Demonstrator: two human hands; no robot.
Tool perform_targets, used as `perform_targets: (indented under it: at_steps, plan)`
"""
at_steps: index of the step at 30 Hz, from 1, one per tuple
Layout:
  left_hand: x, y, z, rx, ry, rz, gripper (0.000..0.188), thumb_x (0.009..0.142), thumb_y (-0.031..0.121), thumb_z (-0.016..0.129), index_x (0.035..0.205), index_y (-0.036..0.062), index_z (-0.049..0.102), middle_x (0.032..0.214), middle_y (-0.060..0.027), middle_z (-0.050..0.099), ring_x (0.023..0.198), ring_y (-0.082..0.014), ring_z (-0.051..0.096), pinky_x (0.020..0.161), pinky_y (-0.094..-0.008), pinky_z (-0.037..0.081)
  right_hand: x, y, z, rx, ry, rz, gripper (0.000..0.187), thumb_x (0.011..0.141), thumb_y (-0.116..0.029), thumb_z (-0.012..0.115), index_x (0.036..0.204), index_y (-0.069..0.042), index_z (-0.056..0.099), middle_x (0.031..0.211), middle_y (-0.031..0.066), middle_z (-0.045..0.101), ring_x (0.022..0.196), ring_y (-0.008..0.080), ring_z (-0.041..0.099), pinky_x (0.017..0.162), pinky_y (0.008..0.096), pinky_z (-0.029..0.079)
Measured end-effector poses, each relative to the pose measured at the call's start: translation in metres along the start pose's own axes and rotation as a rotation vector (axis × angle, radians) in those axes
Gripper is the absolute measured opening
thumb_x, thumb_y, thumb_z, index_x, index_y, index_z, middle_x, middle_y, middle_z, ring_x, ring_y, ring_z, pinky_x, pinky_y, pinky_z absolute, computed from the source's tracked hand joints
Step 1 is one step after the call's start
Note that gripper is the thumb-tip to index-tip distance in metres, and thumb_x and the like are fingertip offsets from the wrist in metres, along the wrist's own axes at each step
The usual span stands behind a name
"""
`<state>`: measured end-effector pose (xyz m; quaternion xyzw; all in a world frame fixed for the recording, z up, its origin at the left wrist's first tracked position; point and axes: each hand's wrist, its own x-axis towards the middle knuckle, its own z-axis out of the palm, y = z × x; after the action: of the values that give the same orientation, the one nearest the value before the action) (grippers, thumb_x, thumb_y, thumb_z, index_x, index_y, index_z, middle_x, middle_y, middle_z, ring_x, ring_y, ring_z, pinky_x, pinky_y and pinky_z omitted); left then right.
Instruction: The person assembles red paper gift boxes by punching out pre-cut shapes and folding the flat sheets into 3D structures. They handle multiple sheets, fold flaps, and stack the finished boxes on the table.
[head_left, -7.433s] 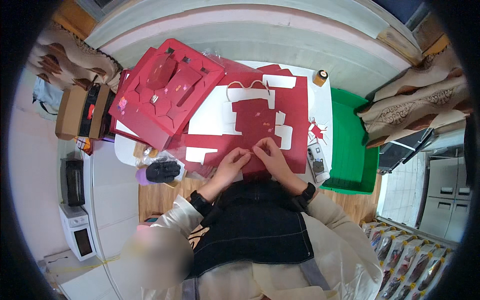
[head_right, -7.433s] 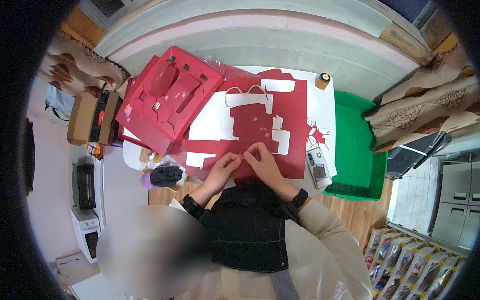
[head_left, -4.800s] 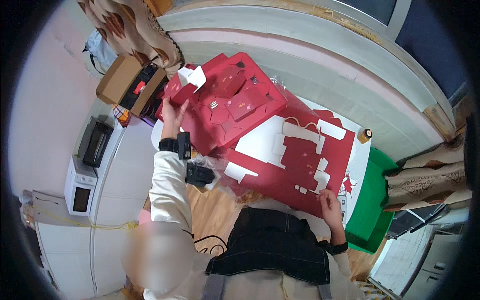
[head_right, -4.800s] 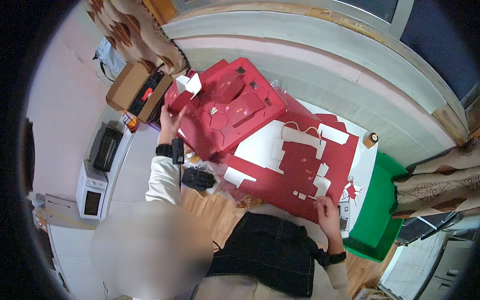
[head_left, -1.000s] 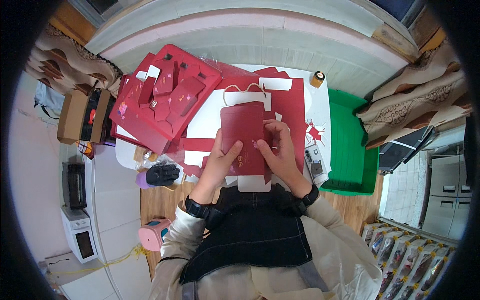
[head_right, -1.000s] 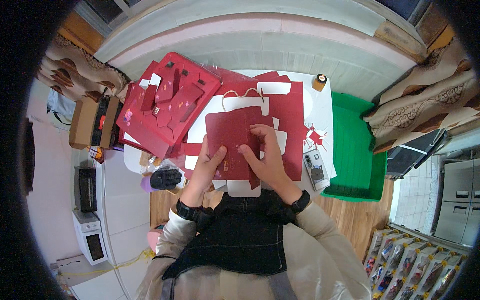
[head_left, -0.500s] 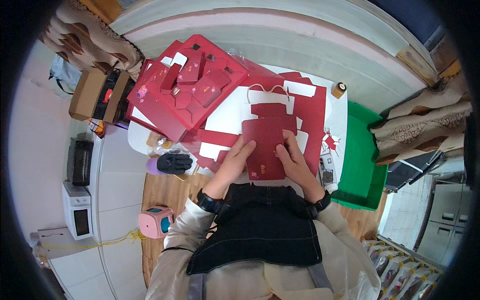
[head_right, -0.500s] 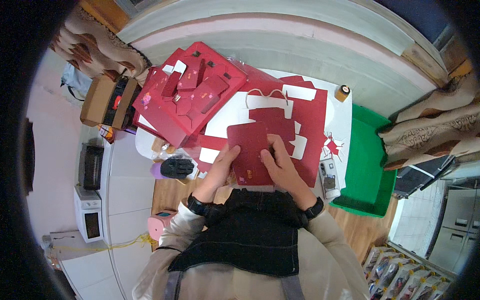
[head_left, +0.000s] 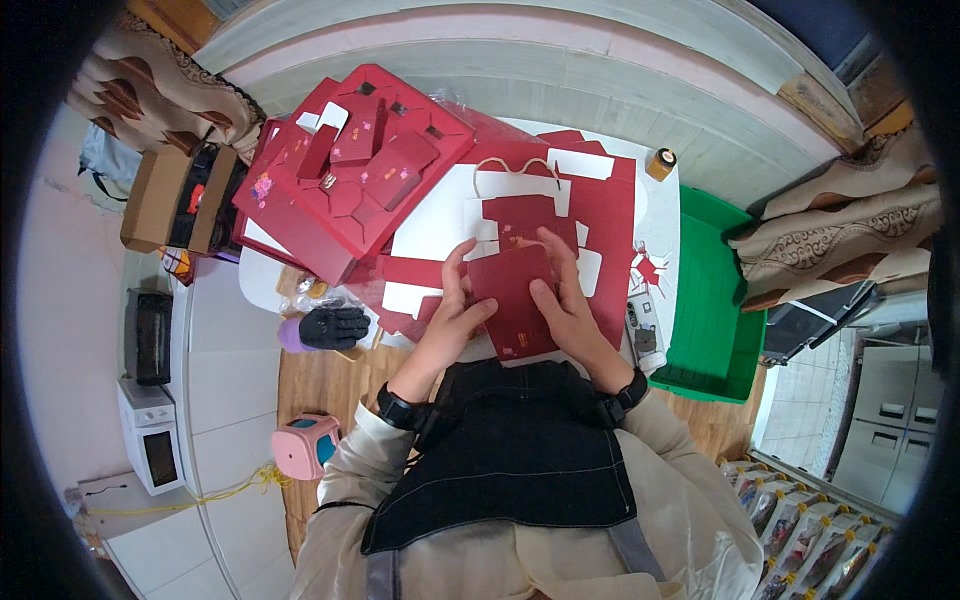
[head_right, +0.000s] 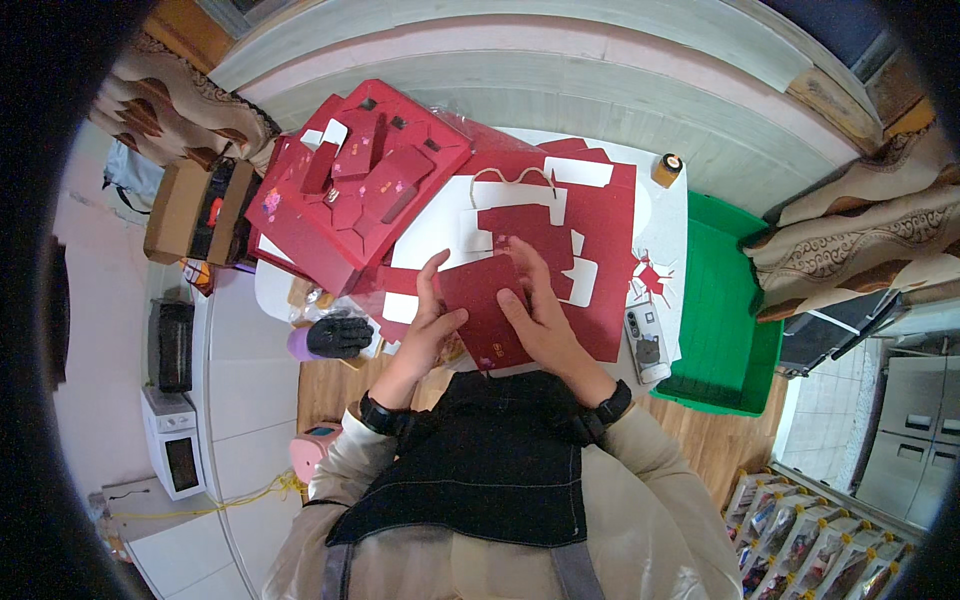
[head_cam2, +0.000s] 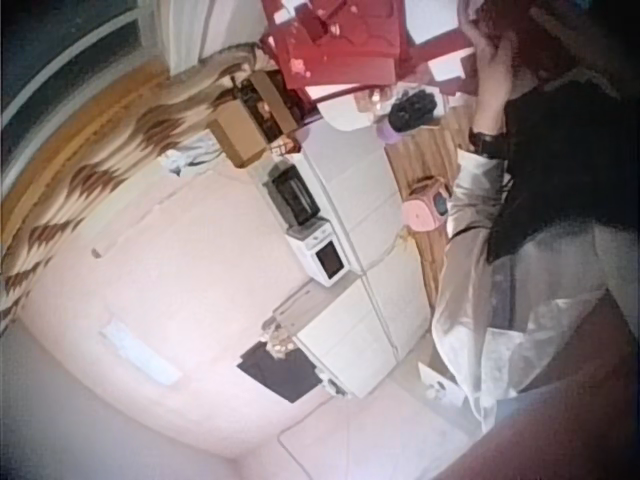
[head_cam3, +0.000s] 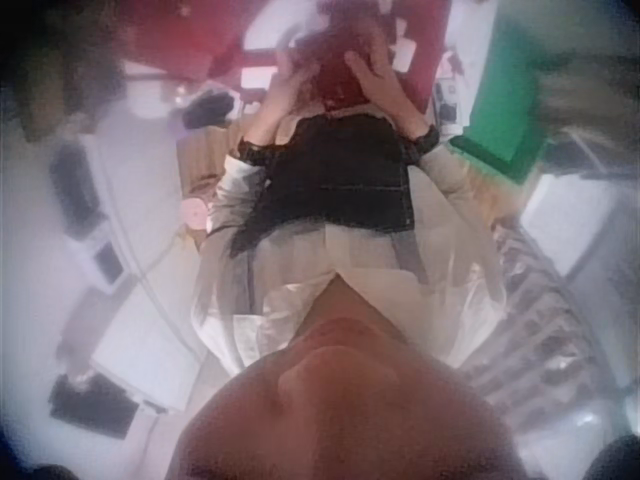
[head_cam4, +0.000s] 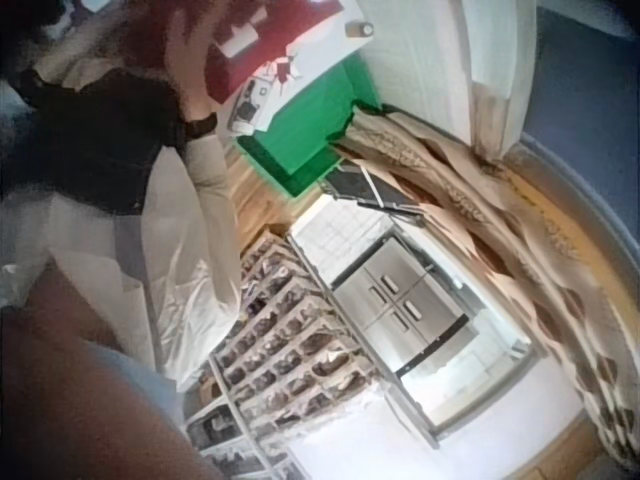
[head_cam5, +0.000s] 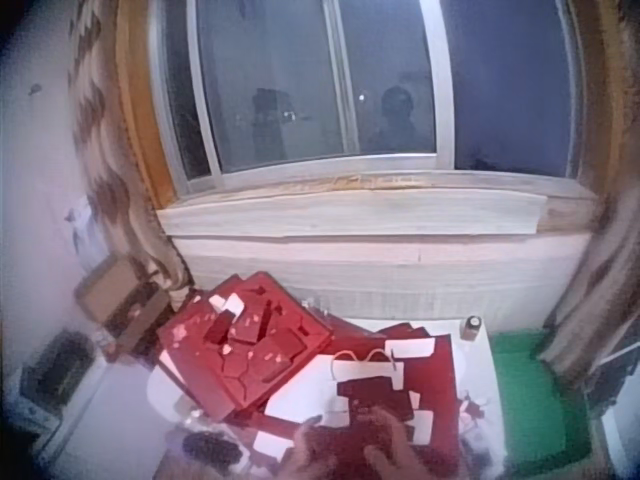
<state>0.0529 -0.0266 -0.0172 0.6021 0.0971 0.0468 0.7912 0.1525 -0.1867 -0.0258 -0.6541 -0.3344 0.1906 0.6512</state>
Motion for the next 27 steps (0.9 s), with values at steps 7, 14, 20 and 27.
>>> perform_targets:
  at_steps: [7,14,20,27]
  plan:
    - [0.011,0.009,0.005,-0.006,-0.019,-0.222,0.073,0.087,-0.007,0.046,0.149,0.0127,0.013,0.124,-0.0152,0.052,0.113,-0.0204,0.052,0.096,-0.0305,0.042,0.0,0.006,0.002,0.169,0.137,0.151,0.047,0.093,-0.001,0.042,0.139,-0.006,0.039,0.135,0.0105,0.044,0.126,0.0194,0.042,0.108,0.032,0.031]
    - [0.025,-0.028,0.002,0.211,-0.061,-0.18,0.047,0.097,0.009,0.051,0.141,0.0072,0.034,0.12,-0.0114,0.054,0.106,-0.0165,0.052,0.092,-0.0277,0.044,-0.011,0.041,-0.002,-0.05,0.176,0.117,0.029,0.089,0.0,0.049,0.117,-0.002,0.051,0.114,0.0108,0.055,0.109,0.0199,0.054,0.101,0.0315,0.039]
    - [0.024,-0.042,0.0,0.247,-0.079,-0.052,0.029,0.1,0.017,0.054,0.124,0.0034,0.05,0.112,-0.0072,0.056,0.103,-0.0122,0.052,0.089,-0.0255,0.044,-0.011,0.032,0.01,0.02,0.325,0.004,0.018,0.09,-0.002,0.053,0.108,0.0,0.05,0.105,0.0094,0.054,0.102,0.0185,0.054,0.094,0.031,0.042]
    - [0.022,-0.054,-0.009,-0.016,-0.035,-0.175,0.015,0.102,0.017,0.05,0.111,0.0054,0.054,0.102,-0.0022,0.056,0.096,-0.0084,0.052,0.084,-0.0221,0.043,-0.012,0.025,0.007,-0.056,0.215,0.078,0.013,0.09,-0.003,0.054,0.104,-0.002,0.053,0.1,0.0063,0.055,0.096,0.0136,0.053,0.088,0.0276,0.042]
